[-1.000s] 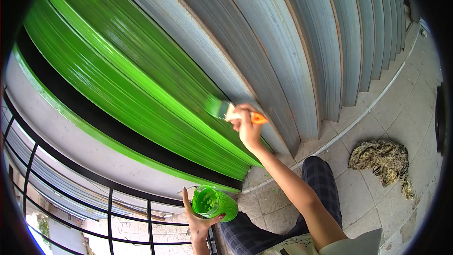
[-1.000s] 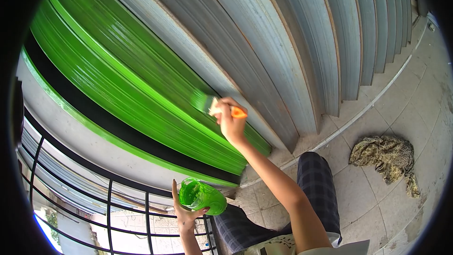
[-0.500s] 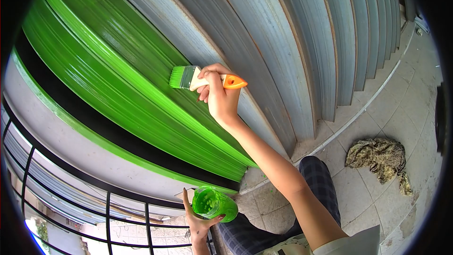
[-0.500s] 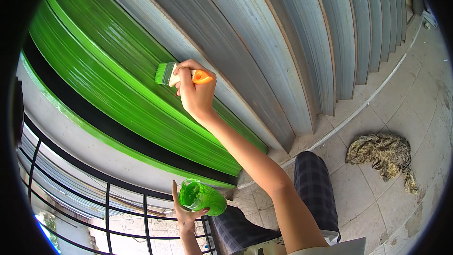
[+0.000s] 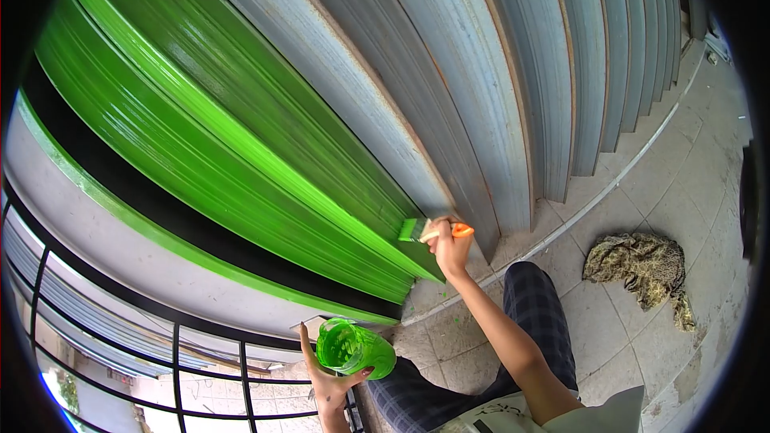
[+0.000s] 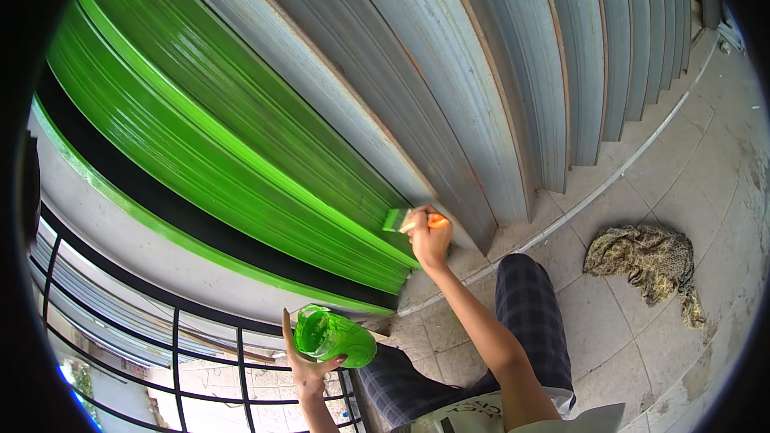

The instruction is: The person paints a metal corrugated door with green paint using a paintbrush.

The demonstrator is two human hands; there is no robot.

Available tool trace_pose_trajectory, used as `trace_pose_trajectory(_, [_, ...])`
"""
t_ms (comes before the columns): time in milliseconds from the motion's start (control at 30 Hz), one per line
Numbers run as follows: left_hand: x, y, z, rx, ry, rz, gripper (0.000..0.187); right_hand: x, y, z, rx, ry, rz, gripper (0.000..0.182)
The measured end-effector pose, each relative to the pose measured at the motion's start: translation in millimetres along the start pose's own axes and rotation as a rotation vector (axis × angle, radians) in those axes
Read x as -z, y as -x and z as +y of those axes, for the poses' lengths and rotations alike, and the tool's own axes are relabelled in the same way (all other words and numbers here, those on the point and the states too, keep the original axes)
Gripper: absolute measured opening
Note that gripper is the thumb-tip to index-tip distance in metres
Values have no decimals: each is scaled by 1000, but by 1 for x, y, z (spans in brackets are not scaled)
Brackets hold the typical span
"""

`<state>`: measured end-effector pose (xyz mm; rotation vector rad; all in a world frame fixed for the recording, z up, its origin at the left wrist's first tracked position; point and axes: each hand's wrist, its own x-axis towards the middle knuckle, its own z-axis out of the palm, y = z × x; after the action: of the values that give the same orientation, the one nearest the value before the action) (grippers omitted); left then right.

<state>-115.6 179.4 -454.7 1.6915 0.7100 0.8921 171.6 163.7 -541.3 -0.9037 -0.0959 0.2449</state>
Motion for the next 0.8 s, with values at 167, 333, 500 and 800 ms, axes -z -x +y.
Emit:
trace_pose_trajectory(167, [-11,-2,7,39,24,-2,130,-94,-8,-102,188,-339,-213,17])
trace_pose_trajectory(333, [-12,-3,9,47,-13,-14,135,-85,-10,-63,210,-451,-200,16])
trace_pose_trajectory(500, [-9,-5,4,16,-20,-3,133,12,15,37,76,-182,-38,17])
trace_pose_trajectory(800, [-10,-33,34,-67,-76,-161,137,-57,4,-66,163,-116,-168,17])
